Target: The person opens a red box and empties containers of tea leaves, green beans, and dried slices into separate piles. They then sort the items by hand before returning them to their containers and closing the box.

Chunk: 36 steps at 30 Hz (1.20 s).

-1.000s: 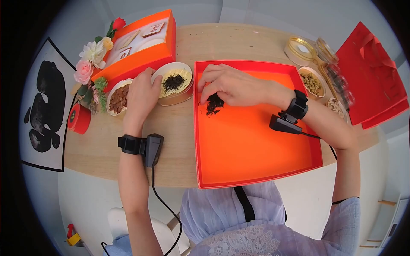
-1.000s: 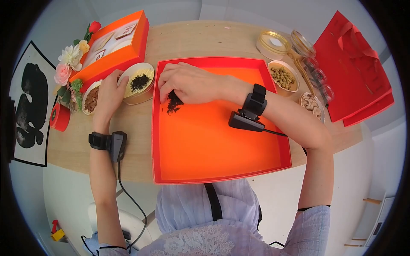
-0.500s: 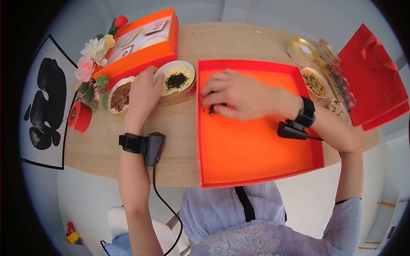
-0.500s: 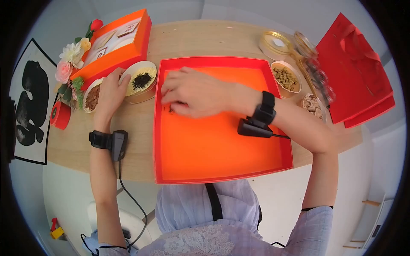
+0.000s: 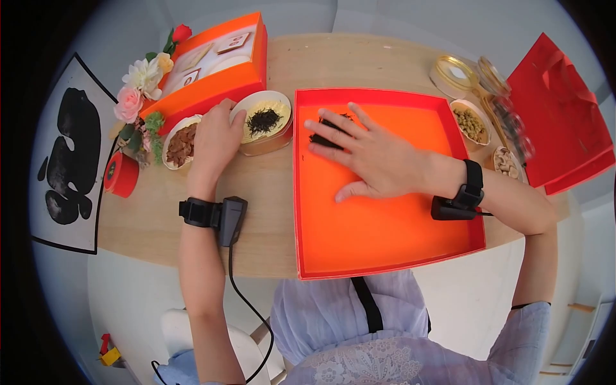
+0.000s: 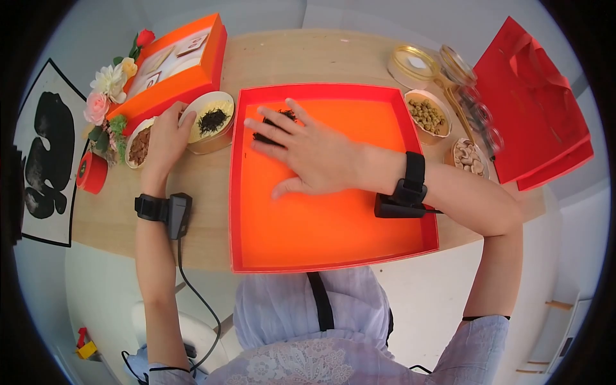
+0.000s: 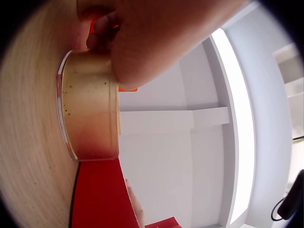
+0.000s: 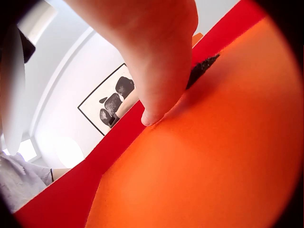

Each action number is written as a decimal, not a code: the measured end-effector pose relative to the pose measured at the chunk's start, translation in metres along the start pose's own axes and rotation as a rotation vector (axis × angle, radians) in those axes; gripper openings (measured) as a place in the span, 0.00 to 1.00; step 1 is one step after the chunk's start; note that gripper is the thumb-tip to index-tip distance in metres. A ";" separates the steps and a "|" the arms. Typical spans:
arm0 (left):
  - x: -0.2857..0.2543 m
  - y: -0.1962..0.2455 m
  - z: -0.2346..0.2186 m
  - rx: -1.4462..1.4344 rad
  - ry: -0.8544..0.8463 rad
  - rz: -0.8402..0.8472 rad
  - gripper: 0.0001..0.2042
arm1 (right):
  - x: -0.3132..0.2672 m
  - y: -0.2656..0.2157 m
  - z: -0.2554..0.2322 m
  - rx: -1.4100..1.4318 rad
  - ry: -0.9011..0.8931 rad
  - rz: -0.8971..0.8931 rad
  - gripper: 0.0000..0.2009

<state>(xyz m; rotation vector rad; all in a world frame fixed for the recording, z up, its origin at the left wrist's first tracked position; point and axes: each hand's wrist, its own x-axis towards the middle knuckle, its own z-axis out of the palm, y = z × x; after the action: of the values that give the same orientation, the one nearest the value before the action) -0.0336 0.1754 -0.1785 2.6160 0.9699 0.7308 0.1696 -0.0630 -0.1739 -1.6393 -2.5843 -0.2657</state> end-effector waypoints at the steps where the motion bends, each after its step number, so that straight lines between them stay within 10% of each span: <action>1: 0.000 0.000 0.000 0.009 0.003 -0.001 0.16 | 0.000 0.001 -0.001 -0.031 0.007 0.031 0.45; 36: 0.000 -0.005 0.005 0.023 0.060 0.041 0.16 | 0.018 -0.006 0.016 -0.030 0.033 0.170 0.51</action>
<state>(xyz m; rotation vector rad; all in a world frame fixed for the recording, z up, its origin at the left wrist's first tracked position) -0.0333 0.1784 -0.1848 2.6548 0.9493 0.8167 0.1569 -0.0470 -0.1873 -1.8354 -2.4101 -0.3186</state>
